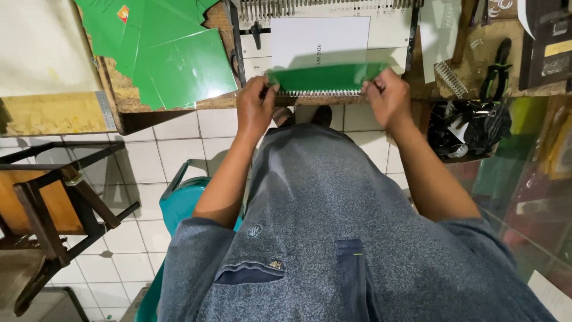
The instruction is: The person uses a binding machine to attach spiral coils to green notebook covers. They insert the covers into the machine, retrieve the bound notebooks, and then manually adjust the spiral coils using pliers to ensure they are properly seated.
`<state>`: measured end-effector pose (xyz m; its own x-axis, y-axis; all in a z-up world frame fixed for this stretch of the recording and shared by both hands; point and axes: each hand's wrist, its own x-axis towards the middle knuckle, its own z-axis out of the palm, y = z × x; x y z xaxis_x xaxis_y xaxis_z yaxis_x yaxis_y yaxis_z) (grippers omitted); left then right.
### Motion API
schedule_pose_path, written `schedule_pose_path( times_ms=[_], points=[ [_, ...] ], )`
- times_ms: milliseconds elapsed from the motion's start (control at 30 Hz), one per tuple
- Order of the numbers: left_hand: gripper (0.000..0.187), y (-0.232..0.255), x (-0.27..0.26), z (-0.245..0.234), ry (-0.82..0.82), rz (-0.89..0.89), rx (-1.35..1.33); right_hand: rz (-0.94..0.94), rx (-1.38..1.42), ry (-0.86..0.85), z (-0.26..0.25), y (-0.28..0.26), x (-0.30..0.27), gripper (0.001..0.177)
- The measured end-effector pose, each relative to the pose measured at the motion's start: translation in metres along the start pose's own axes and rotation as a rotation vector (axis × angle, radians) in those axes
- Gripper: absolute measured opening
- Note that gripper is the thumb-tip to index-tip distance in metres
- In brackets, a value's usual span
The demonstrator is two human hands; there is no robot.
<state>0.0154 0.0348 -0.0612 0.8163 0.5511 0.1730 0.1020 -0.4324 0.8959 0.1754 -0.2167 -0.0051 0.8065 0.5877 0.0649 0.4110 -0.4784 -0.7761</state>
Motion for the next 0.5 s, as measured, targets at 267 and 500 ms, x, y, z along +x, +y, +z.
schedule_pose_path(
  times_ms=[267, 500],
  points=[
    [0.028, 0.001, 0.043, 0.002, -0.092, -0.162, -0.005, 0.299, 0.005, -0.239, -0.006, 0.025, 0.034, 0.015],
    [0.055, -0.032, 0.03, 0.027, 0.042, -0.229, 0.236, 0.238, -0.039, -0.11, 0.003, 0.039, 0.033, 0.028]
  ],
)
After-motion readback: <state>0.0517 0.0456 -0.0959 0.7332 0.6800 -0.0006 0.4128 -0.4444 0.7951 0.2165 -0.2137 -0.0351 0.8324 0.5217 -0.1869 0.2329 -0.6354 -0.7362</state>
